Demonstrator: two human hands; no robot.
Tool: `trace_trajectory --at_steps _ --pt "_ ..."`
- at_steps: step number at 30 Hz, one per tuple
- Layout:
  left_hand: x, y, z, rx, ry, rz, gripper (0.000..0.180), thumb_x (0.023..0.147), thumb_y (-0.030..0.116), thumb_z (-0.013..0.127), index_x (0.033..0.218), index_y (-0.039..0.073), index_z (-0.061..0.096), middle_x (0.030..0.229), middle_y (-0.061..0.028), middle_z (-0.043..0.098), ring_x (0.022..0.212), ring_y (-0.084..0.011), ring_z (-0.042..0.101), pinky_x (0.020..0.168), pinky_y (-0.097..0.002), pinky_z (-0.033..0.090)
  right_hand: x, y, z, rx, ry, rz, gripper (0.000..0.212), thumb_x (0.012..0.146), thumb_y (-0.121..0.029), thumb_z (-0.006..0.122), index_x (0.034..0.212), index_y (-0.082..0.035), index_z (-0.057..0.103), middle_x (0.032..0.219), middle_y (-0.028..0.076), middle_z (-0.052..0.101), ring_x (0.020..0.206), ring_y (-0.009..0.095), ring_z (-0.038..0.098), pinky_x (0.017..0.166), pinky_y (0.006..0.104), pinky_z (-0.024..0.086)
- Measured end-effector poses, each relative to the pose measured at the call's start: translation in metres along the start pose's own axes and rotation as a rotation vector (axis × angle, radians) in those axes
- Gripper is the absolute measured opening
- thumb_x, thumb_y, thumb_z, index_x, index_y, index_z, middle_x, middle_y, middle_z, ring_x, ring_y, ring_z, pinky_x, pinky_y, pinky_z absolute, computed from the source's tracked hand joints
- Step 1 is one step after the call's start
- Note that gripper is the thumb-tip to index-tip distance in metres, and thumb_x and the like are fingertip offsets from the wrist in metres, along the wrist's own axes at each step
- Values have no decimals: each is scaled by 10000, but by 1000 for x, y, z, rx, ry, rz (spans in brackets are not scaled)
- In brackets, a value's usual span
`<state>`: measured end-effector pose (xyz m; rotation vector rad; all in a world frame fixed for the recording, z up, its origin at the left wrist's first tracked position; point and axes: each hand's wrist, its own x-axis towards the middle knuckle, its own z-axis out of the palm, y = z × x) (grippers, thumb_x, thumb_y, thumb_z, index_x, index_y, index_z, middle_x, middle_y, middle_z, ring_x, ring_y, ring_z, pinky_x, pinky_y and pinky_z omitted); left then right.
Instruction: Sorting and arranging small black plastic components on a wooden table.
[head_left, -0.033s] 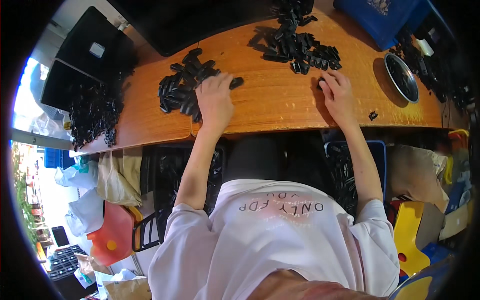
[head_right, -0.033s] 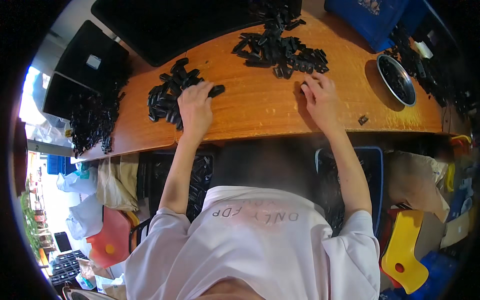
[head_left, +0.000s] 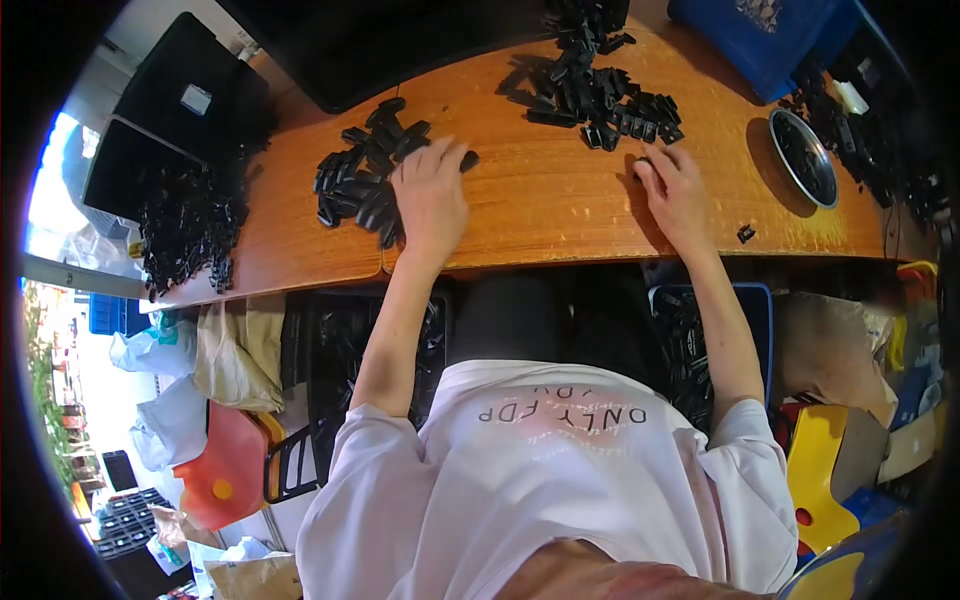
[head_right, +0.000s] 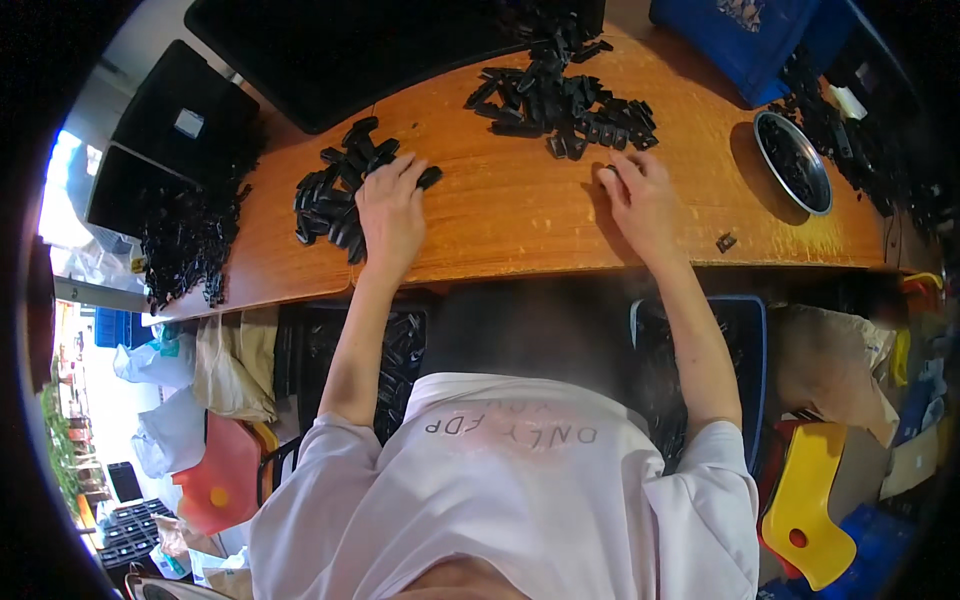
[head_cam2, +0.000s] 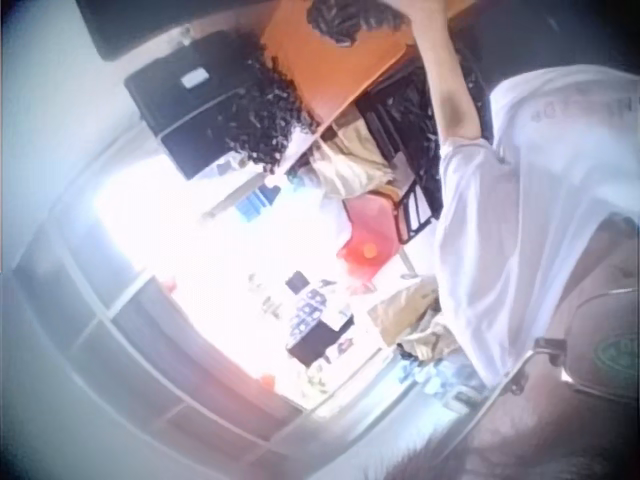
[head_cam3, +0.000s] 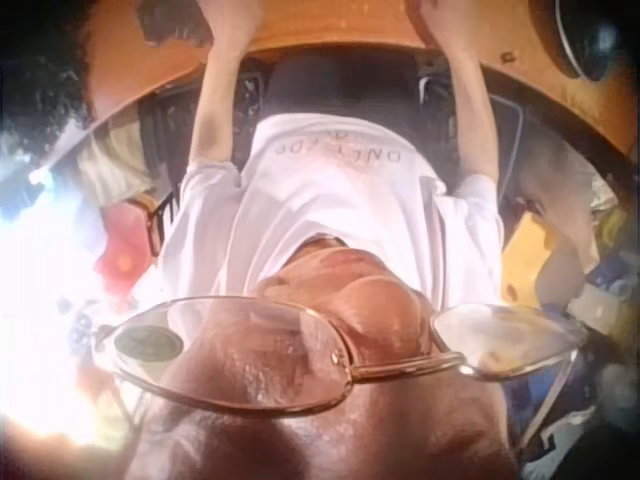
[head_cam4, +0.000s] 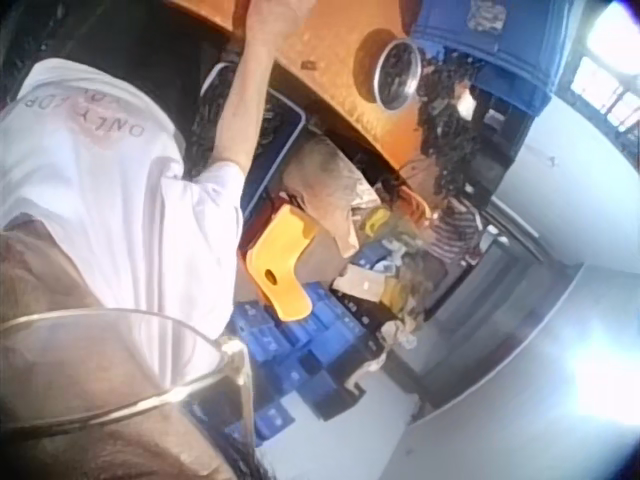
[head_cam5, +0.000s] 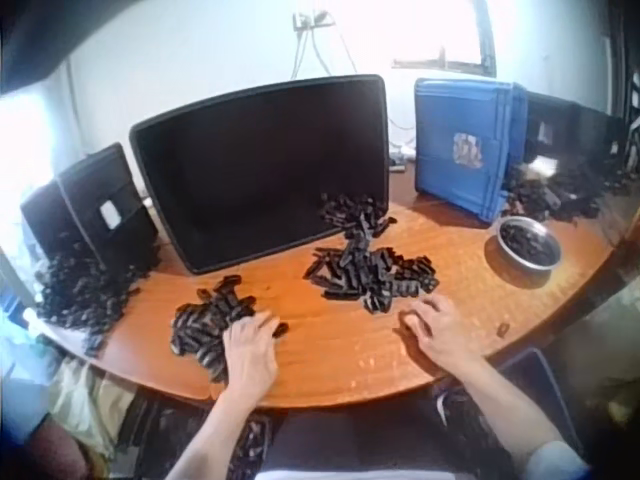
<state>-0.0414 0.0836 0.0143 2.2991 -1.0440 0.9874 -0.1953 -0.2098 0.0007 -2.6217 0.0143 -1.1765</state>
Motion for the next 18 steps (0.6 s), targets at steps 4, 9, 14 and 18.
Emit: trace_trajectory --at_steps 4,9,14,18 --pt "53 25 36 -336 -46 -5 304 901 76 672 1201 69 722 1293 -120 693 1195 -336 618 1007 -498 466 0 0 12 -14 -60 134 151 870 -39 705 1018 -27 735 1051 172 684 982 386 660 825 451 550" --pt "79 47 107 -263 -255 -221 239 935 181 663 1147 136 765 1338 -90 670 1230 -309 595 1045 -471 444 -2 11 9 -44 -54 99 214 862 -34 686 1073 -17 715 1018 207 672 962 407 656 817 477 545" --pt "50 46 97 -495 -171 -211 205 869 71 699 1065 79 760 1229 -134 703 1153 -363 617 993 -434 500 12 -1 -16 -174 -439 319 353 840 -2 662 1191 -19 692 1028 261 670 924 441 669 824 494 550" --pt "28 55 52 -452 -324 -130 252 839 28 711 1090 35 731 1111 -149 720 1139 -347 638 982 -415 510 16 -27 -19 148 -378 278 373 846 -37 707 1219 -42 697 1042 225 686 907 390 696 817 429 566"
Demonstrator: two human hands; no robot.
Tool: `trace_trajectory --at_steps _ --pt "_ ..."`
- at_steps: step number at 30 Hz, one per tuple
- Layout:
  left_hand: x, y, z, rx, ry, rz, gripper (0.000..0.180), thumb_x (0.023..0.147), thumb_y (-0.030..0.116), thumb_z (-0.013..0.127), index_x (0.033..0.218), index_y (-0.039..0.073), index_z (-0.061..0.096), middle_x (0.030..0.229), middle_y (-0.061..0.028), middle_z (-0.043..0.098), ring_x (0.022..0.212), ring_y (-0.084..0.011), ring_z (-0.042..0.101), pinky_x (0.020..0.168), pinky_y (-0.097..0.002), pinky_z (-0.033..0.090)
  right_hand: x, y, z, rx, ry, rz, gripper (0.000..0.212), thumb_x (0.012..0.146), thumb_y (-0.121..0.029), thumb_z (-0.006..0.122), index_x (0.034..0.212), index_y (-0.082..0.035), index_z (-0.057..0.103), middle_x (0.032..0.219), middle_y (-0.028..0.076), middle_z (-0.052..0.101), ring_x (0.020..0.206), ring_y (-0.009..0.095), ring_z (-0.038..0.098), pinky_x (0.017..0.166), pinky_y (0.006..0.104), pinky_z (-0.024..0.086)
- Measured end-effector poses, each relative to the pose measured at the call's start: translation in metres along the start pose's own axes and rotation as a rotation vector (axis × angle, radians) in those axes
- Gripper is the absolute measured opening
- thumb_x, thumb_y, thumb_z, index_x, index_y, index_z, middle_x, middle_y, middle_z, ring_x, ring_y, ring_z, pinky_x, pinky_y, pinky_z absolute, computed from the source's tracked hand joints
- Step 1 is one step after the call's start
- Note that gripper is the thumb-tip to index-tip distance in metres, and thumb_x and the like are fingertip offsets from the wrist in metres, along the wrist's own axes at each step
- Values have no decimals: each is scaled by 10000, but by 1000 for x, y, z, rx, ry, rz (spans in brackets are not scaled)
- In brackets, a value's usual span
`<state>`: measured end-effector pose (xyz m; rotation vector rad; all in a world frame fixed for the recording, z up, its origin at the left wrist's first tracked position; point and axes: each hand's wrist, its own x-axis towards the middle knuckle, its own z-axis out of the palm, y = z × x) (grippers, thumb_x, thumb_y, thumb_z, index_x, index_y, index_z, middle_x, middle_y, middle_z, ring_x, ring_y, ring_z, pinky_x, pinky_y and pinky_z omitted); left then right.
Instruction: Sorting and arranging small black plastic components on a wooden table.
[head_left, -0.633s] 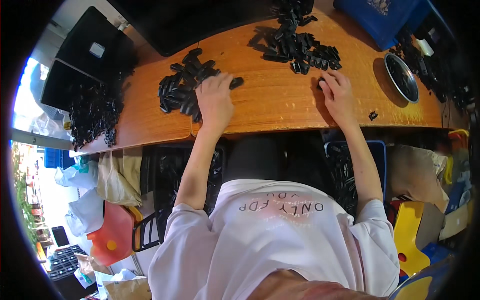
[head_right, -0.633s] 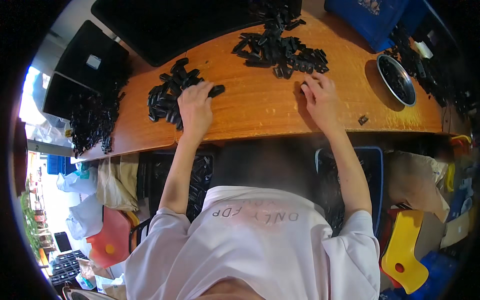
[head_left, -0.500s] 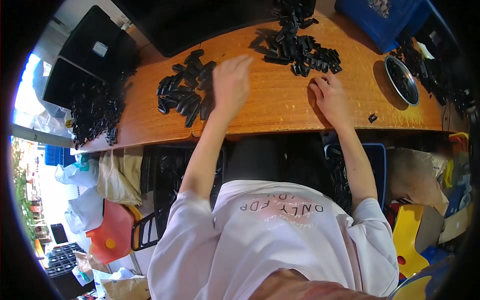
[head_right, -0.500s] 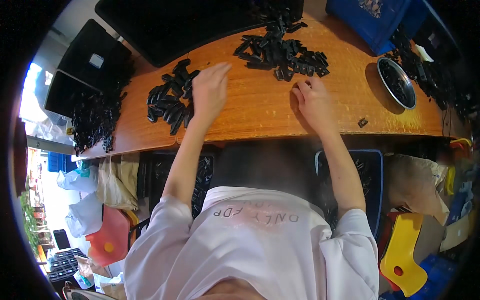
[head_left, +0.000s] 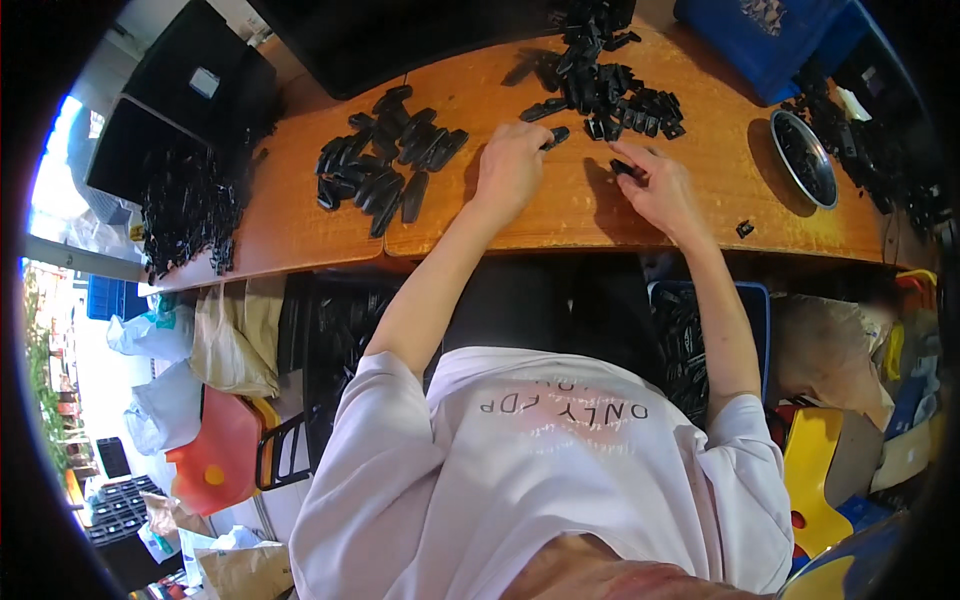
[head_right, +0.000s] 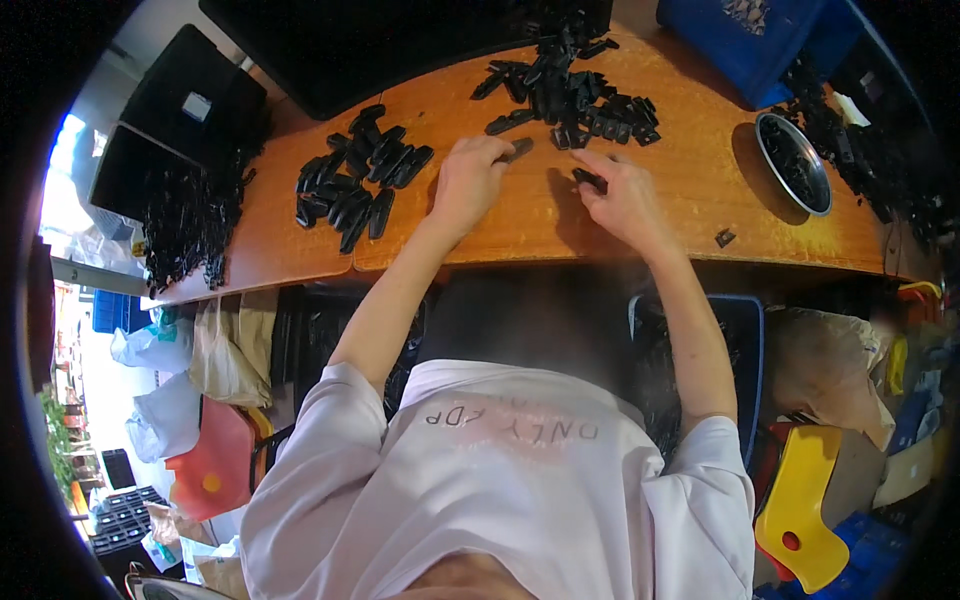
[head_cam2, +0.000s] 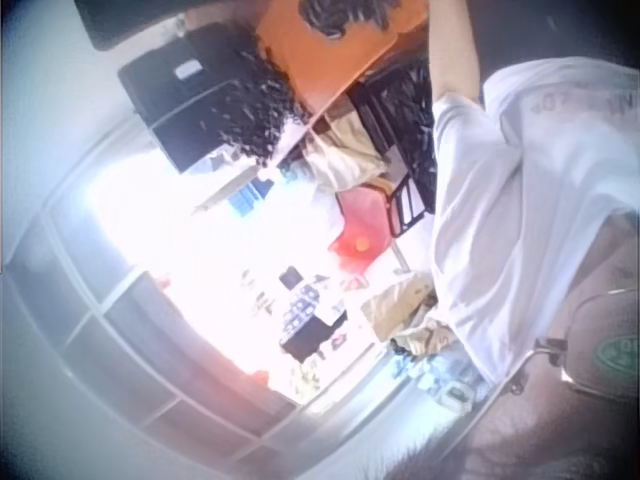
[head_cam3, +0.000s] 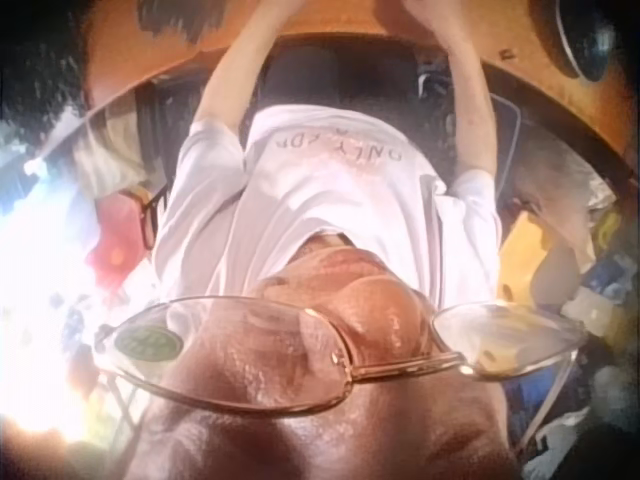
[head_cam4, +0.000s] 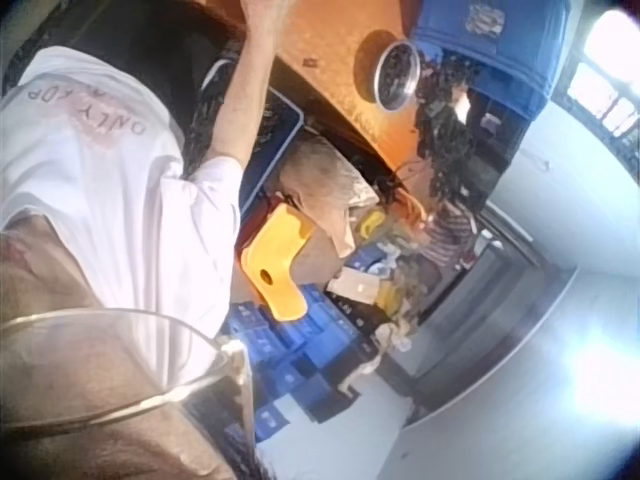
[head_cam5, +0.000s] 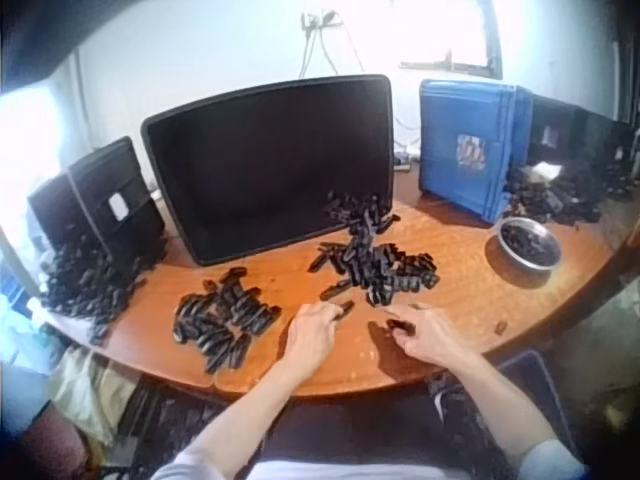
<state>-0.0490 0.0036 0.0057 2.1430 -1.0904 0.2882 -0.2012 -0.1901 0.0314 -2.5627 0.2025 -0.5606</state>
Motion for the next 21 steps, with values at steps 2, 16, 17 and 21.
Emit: trace_trajectory --at_steps 2,16,17,21 --pt "-19 10 -15 -21 -8 -13 299 831 20 716 1129 31 728 1040 -156 734 1150 -335 652 986 -404 513 -3 -10 13 233 17 16 366 849 -50 727 1214 -49 698 1041 201 690 915 364 702 815 402 568" --pt "-33 -8 -30 -143 -130 189 284 869 61 707 1152 61 734 1203 -132 701 1184 -338 614 1022 -421 476 -26 -11 18 -27 102 -98 203 847 -80 775 1036 -33 717 1043 136 716 978 342 685 822 393 544" --pt "-34 -9 -29 -179 -140 176 268 858 80 725 1125 58 743 1164 -128 710 1156 -334 620 997 -420 485 -25 -11 18 -140 106 -108 196 855 -92 771 1035 -30 726 1047 135 719 984 345 684 820 398 542" --pt "-38 -8 -27 -269 -94 199 226 844 99 742 1066 62 758 1065 -102 706 1070 -322 620 958 -422 494 -17 -24 12 -80 15 -82 211 858 -109 771 1047 -24 734 1033 133 723 950 357 687 804 409 542"
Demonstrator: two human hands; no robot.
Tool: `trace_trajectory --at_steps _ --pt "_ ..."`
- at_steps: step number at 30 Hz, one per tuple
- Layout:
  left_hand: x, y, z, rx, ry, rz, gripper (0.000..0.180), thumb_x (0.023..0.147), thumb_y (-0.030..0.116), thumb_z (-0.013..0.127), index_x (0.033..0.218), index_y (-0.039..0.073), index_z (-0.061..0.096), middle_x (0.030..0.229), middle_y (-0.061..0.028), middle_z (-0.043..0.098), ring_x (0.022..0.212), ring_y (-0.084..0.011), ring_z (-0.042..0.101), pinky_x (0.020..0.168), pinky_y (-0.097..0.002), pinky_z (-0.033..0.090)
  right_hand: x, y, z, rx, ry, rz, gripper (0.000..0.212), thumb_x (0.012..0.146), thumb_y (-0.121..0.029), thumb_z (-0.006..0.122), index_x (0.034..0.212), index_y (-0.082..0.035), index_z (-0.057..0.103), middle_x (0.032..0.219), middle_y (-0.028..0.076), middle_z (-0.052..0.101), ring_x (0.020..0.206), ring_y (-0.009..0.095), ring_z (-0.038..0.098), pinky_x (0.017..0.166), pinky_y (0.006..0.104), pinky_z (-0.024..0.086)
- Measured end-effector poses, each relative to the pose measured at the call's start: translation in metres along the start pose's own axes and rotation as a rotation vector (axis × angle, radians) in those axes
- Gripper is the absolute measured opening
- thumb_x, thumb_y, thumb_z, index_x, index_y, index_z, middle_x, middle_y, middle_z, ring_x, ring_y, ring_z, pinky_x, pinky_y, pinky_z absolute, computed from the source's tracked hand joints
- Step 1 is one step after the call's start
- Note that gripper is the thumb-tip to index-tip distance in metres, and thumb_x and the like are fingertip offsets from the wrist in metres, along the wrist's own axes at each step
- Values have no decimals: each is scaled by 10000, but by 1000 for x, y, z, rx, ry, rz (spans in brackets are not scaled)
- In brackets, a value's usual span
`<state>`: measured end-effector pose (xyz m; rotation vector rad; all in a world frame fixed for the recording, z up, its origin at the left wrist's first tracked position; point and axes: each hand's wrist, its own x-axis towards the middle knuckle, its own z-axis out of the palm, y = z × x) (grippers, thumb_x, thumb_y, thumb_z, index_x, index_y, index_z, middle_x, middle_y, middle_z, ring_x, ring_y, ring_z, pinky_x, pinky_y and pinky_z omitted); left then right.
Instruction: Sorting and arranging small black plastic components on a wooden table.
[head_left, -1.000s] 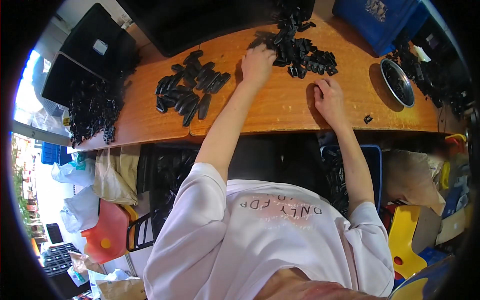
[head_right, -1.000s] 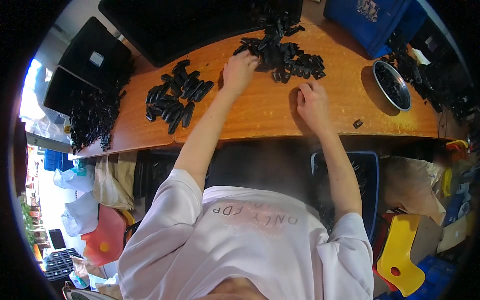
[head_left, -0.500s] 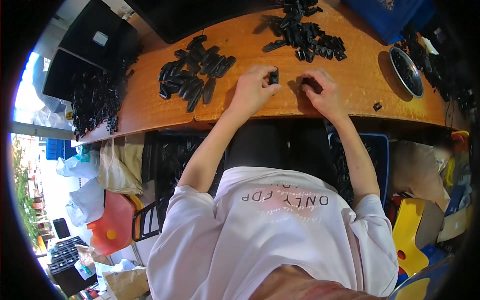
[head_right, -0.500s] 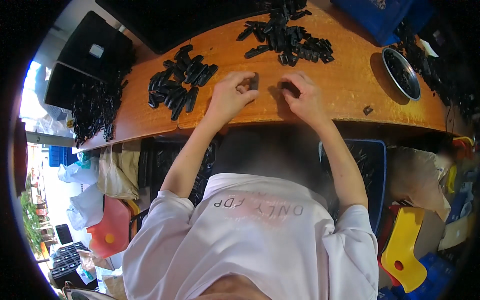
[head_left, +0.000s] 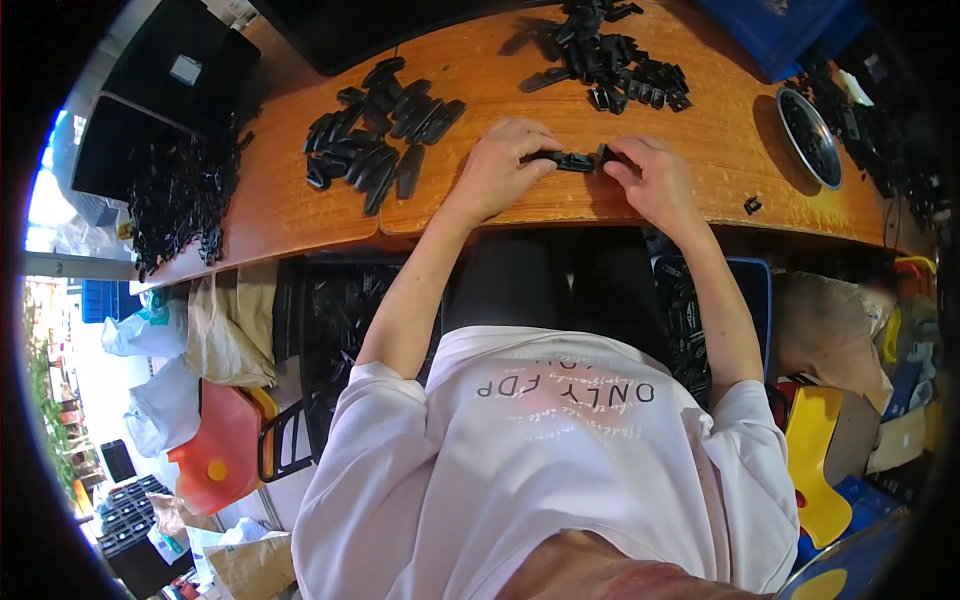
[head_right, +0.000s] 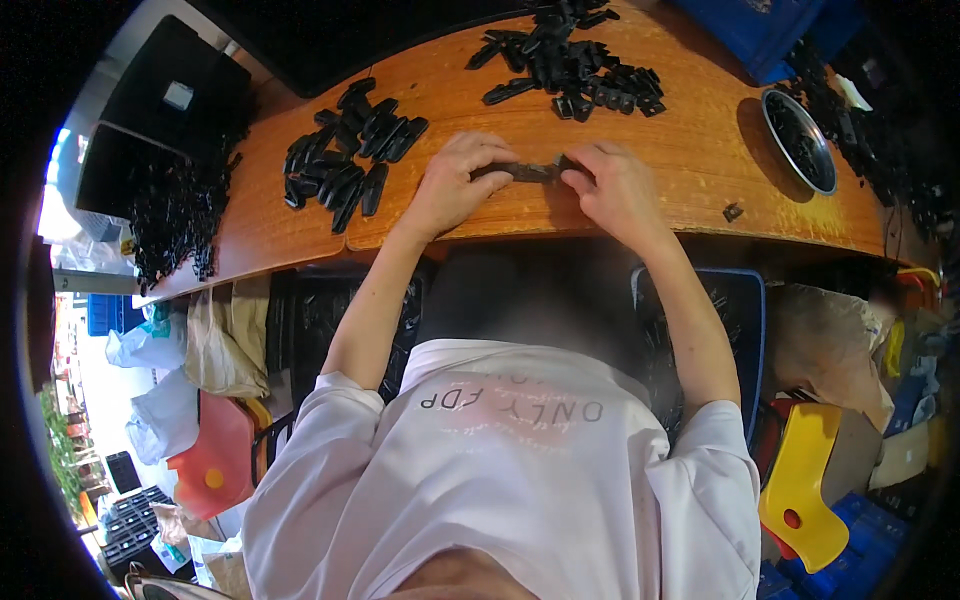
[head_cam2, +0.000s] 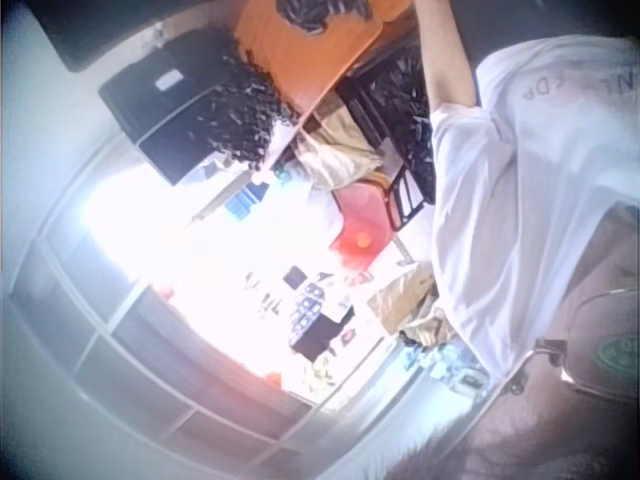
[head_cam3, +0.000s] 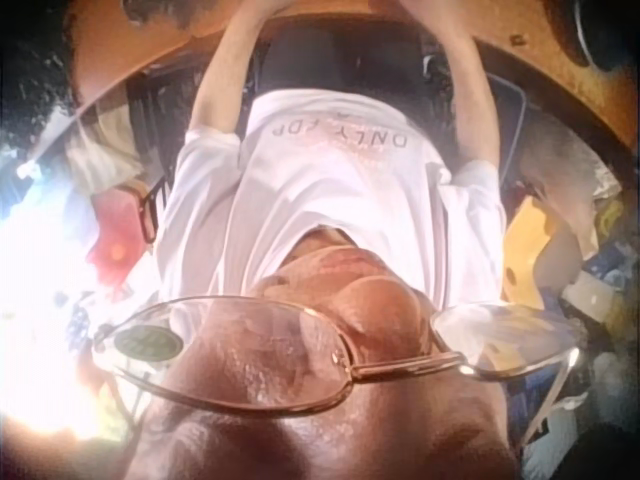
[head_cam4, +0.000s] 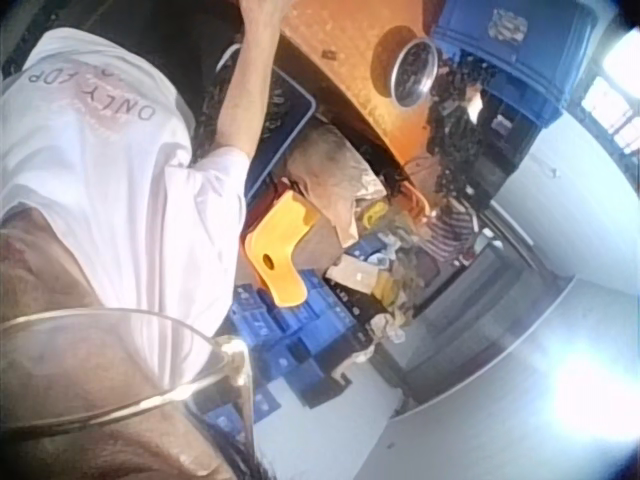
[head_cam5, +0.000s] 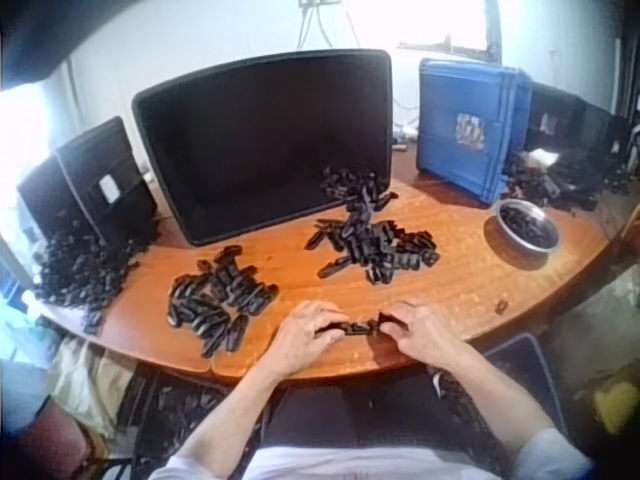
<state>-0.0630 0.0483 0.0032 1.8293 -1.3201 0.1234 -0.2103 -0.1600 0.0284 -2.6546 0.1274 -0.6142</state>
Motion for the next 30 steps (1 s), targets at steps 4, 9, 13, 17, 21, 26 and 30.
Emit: trace_trajectory --at_steps 4,9,13,17,21,26,30 --pt "1 -6 1 -71 -20 -31 228 840 92 741 1064 54 759 1026 -117 714 1039 -331 630 925 -420 505 2 -9 8 120 -18 -65 204 855 -98 763 1039 -17 730 961 149 713 866 378 678 774 429 541" --pt "5 -1 -5 -133 -44 -89 245 827 77 754 1071 52 767 1013 -123 732 999 -315 662 899 -383 525 14 4 20 98 -78 -212 198 831 -80 767 1010 -7 723 903 160 684 840 382 659 752 447 530" --pt "8 0 -4 -70 -13 -100 266 827 75 748 1092 56 763 993 -129 729 956 -318 660 867 -387 525 26 -2 51 102 140 -407 101 784 -70 737 843 -48 658 851 150 637 814 374 627 717 477 513" --pt "-8 1 -10 141 67 -126 243 815 105 748 1056 77 759 987 -130 705 990 -320 638 890 -426 501 30 4 50 268 165 -384 149 884 -141 739 979 -32 704 918 142 654 864 364 652 734 437 534" --pt "-16 -8 -24 669 352 -176 299 859 55 670 1152 80 724 1120 -91 698 1128 -306 611 941 -469 475 37 29 39 271 333 58 308 968 -276 711 1147 -25 699 1023 168 668 969 357 679 782 440 561" --pt "52 -29 -6 491 293 -105 349 892 54 644 1238 38 687 1361 -145 621 1221 -353 574 1047 -457 452 53 56 53 -280 273 94 330 973 -274 665 1219 -54 669 1030 187 665 932 399 685 764 480 562" --pt "69 -38 15 309 61 -119 330 907 75 643 1230 32 696 1395 -174 603 1262 -380 569 1103 -448 438 43 58 46 -212 324 0 284 960 -135 643 1229 -44 661 958 197 685 884 407 693 745 488 558"
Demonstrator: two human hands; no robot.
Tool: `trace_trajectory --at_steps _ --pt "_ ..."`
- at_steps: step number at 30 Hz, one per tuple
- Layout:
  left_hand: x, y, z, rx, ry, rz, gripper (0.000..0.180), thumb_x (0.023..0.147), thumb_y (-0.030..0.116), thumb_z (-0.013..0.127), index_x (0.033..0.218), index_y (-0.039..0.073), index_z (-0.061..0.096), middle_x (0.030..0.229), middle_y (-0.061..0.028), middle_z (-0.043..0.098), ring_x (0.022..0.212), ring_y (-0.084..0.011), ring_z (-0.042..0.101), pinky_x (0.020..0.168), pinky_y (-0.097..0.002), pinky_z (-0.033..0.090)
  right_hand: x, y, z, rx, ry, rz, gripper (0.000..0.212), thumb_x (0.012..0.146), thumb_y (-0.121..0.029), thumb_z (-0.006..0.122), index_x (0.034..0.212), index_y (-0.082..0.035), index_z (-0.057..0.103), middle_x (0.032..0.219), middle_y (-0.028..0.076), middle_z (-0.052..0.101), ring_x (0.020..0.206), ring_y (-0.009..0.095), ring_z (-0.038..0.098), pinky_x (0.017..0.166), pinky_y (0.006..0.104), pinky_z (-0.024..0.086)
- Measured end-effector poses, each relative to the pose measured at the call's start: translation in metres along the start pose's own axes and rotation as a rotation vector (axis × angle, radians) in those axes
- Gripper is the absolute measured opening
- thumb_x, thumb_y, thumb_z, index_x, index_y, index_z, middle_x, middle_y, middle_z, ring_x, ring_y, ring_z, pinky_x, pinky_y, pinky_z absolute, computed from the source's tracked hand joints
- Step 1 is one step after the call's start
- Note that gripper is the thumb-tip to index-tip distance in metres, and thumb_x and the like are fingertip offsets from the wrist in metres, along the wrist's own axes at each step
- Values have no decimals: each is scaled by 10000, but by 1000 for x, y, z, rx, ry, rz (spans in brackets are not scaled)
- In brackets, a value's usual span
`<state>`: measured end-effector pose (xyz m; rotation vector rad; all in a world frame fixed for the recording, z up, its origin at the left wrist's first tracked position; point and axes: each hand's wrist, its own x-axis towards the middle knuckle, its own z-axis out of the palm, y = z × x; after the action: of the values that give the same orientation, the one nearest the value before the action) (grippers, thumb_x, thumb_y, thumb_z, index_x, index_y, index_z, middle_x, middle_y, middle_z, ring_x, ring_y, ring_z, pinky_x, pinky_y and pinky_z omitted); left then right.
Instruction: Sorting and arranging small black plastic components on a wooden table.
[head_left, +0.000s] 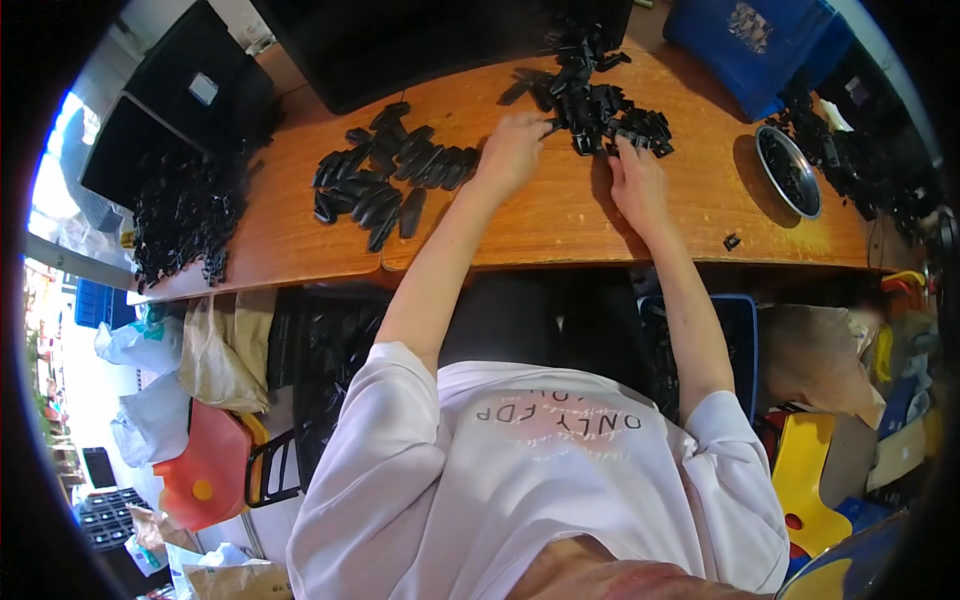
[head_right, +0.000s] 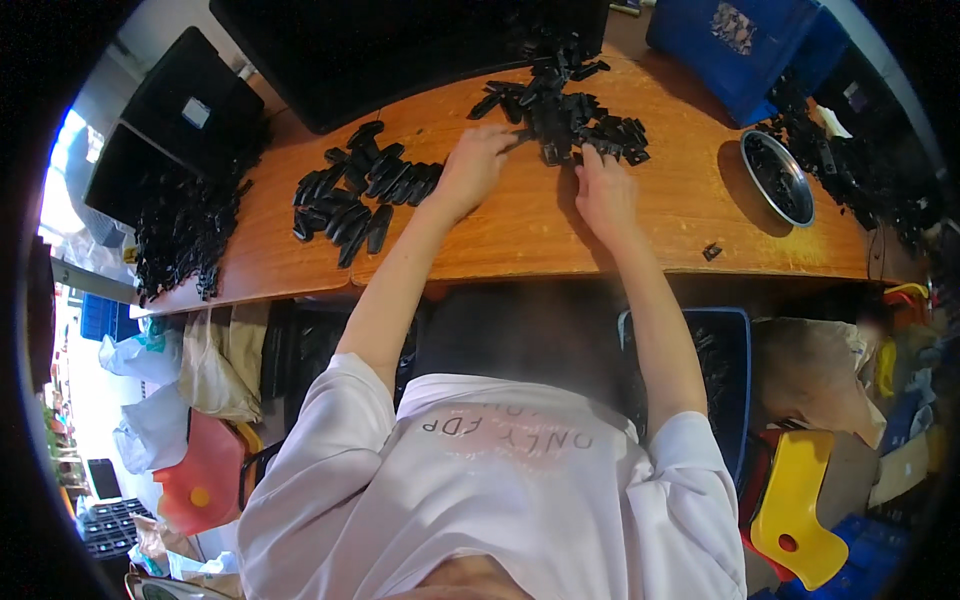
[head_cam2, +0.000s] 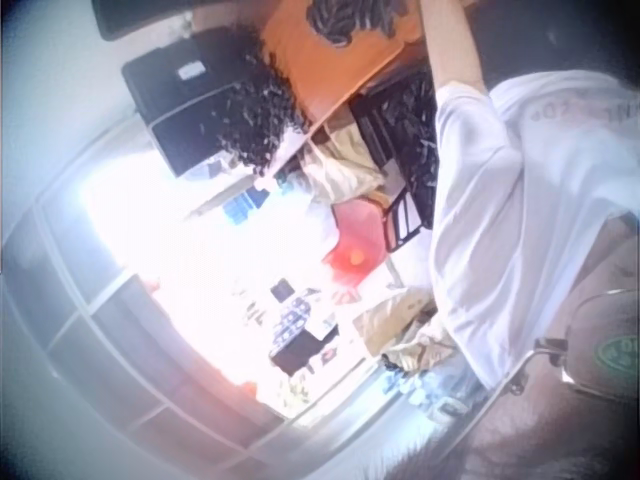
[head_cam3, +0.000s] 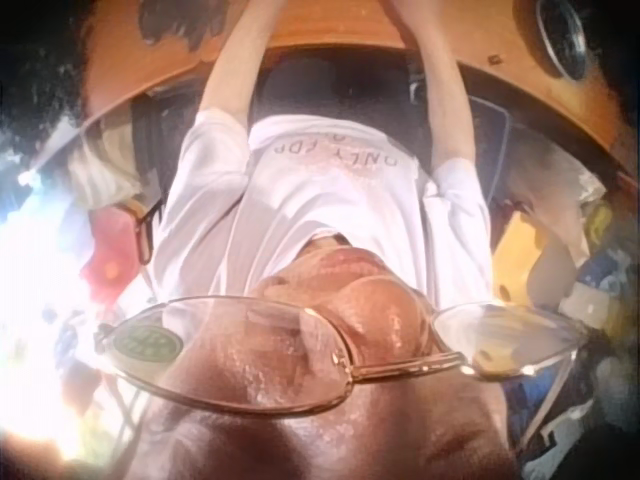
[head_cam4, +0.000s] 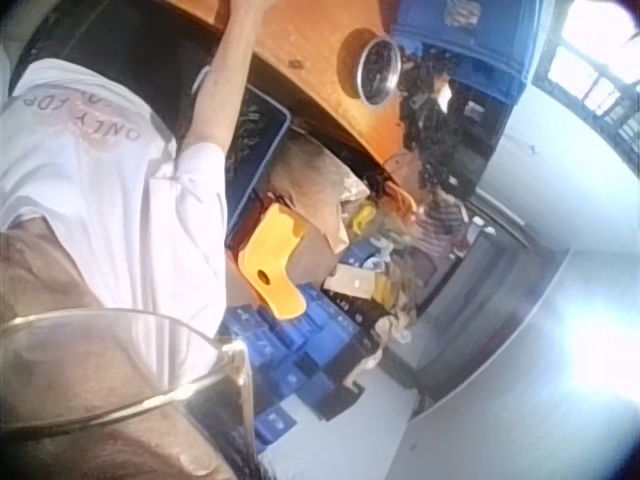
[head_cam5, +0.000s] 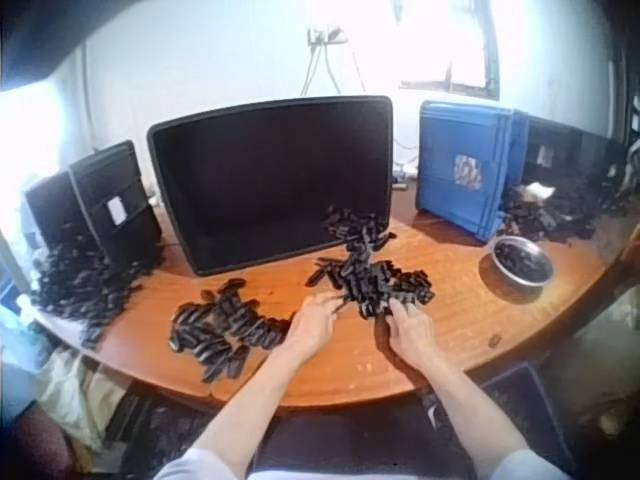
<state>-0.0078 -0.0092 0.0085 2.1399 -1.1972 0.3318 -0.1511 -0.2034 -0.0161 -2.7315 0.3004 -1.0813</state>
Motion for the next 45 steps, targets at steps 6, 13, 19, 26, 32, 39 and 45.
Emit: trace_trajectory --at_steps 6,13,19,26,32,39,45 --pt "-46 37 -18 -314 -154 -70 327 911 75 648 1231 66 713 1459 -173 569 1311 -374 547 1124 -434 433 -30 2 -45 636 -319 366 240 969 -101 646 1188 -8 678 936 245 715 825 420 705 734 457 569" --pt "-34 28 -21 -181 -101 189 414 893 66 679 1303 126 675 1396 -118 622 1339 -354 531 1134 -439 423 -28 -8 -58 300 -186 184 213 938 -170 714 1082 -13 721 934 179 706 788 391 698 727 436 574" --pt "-46 26 -10 -346 -70 185 283 836 87 748 1111 60 690 1161 -123 692 1200 -349 588 1016 -431 483 -38 -10 -64 266 -238 -197 177 915 -208 726 999 -53 739 964 104 663 892 347 673 727 424 563" --pt "-56 26 -17 -376 -85 87 249 825 120 768 1062 66 716 1012 -106 695 1030 -335 616 915 -427 498 -50 -1 -78 -90 -204 -122 372 933 -245 718 1224 -17 679 1124 150 630 1053 345 616 839 445 538" --pt "-55 28 -18 -390 -160 76 284 824 99 776 1104 65 742 1031 -105 719 1036 -307 646 915 -390 517 -64 10 -80 -16 -179 -67 317 927 -108 718 1230 -19 690 1133 153 667 1051 356 644 878 418 531" --pt "-55 29 -15 -472 -176 107 235 815 96 774 1047 58 760 1009 -116 733 984 -307 668 870 -385 532 -51 -49 -56 436 -112 -20 257 840 -50 768 1089 -34 708 1014 151 697 918 364 678 781 405 543" --pt "-57 26 -21 -484 -229 30 232 812 72 775 1042 50 768 1016 -118 742 968 -286 687 855 -357 540 -47 -44 -57 457 -159 -45 180 790 -22 781 959 -34 719 903 125 686 821 353 652 723 421 519"
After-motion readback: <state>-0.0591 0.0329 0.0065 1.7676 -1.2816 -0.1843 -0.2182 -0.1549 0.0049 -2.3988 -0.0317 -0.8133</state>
